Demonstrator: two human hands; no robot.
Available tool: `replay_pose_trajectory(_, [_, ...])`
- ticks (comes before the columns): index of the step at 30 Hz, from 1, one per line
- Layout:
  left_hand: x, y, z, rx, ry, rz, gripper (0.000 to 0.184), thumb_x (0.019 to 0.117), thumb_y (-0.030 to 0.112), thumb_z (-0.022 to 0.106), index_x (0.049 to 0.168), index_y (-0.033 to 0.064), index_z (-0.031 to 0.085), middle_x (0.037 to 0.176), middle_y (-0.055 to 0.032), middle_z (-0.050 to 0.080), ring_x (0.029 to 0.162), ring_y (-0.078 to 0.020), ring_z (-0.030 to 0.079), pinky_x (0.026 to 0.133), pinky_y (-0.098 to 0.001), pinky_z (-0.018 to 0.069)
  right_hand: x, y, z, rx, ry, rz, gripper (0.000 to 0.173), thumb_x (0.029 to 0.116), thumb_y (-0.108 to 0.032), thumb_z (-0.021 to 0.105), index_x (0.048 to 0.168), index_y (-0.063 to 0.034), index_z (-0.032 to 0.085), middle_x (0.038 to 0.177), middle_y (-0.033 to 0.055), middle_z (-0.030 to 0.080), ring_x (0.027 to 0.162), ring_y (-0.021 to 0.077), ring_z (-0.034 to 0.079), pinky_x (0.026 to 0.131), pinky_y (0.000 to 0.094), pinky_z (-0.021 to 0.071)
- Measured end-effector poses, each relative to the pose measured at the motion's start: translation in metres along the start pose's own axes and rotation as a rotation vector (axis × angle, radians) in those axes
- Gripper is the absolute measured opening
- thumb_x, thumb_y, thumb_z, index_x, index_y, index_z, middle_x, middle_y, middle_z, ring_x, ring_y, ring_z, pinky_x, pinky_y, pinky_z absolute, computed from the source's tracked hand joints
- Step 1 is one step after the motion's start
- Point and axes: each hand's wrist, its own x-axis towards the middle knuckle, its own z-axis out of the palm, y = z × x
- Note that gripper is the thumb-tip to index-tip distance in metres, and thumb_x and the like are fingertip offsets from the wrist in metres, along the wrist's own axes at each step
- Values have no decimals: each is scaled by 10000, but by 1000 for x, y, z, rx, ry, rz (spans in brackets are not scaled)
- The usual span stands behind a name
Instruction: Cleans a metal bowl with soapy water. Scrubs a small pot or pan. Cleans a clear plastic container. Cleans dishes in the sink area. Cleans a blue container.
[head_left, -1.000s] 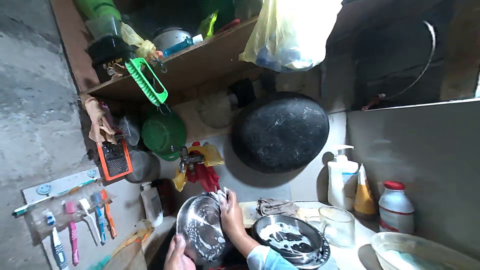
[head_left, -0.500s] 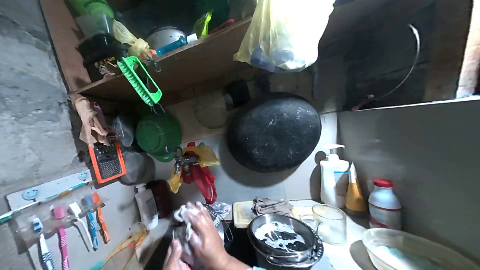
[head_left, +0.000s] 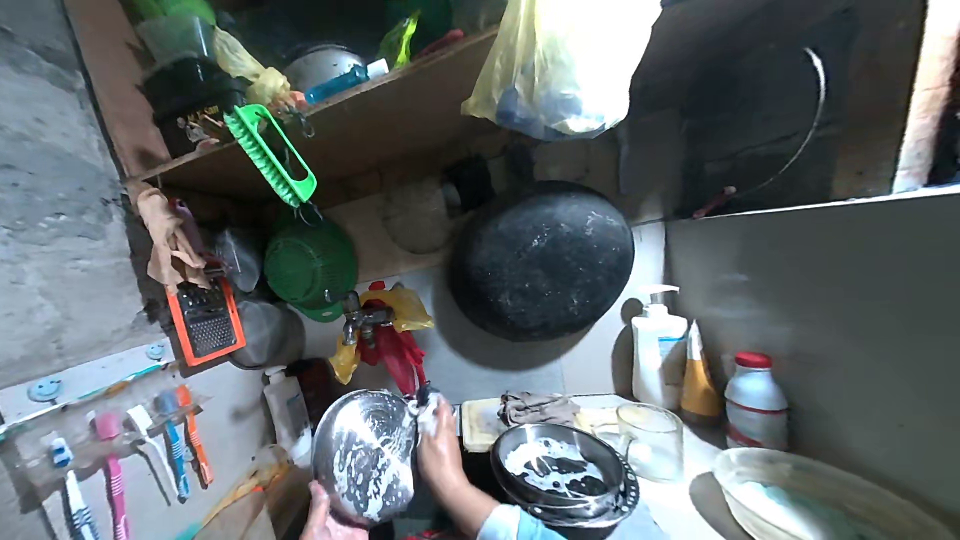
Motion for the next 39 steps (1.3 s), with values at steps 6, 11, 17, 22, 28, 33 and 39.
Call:
replay_pose_trajectory(6, [-11,-17,-15,234,-136,-14,398,1121,274,275,1402,24,408,1198,-64,611,1107,-103,622,993,-344,530,48,-14,-26,293,-51,176,343,1089,-236,492,1359,-31,551,1177,179,655,1083,254,638,948,459,516])
replay_pose_trajectory(11, [-9,-22,-9,280,-115,-14,406,1118,231,296,1444,-2,360,1241,-87,564,1134,-98,589,1013,-335,506,27,-40,-32,-140,-293,-84,399,1059,-345,519,1377,-116,599,1167,153,710,1116,278,676,993,520,517])
replay_pose_trajectory(17, [-1,-24,-17,483,-129,5,336,1104,179,351,1314,-61,457,1085,-59,561,992,-52,582,934,-278,504,-5,-56,-25,-463,-429,-415,330,990,-300,612,1130,-25,730,1142,177,729,1155,338,670,1022,544,498])
replay_pose_trajectory(22, [-13,-23,-12,493,-138,56,314,1100,166,349,1277,-65,466,1048,-29,554,960,-7,578,913,-237,505,11,-49,-20,-222,-334,-141,307,1000,-236,585,1211,-42,697,1156,174,711,1139,306,664,1013,528,504])
replay_pose_trajectory(28, [-28,1,10,348,-210,223,193,1081,130,336,1125,82,518,973,94,638,955,31,630,946,-241,535,23,-10,-9,626,32,513,448,1135,-314,341,1313,22,578,1174,192,648,1041,255,641,891,444,534])
replay_pose_trajectory(33, [-31,-7,22,368,-279,280,234,1067,86,334,1079,116,566,916,136,679,919,30,661,919,-237,558,-1,-23,-7,1084,127,791,469,1119,-431,275,1314,-79,515,1089,154,613,954,259,623,773,472,538])
replay_pose_trajectory(39, [-14,-50,47,742,-691,588,326,1042,269,572,997,-30,695,958,40,694,974,21,641,936,-220,540,-24,-37,-43,1152,130,824,295,1118,-289,349,1072,-70,540,830,101,571,712,205,581,600,403,513])
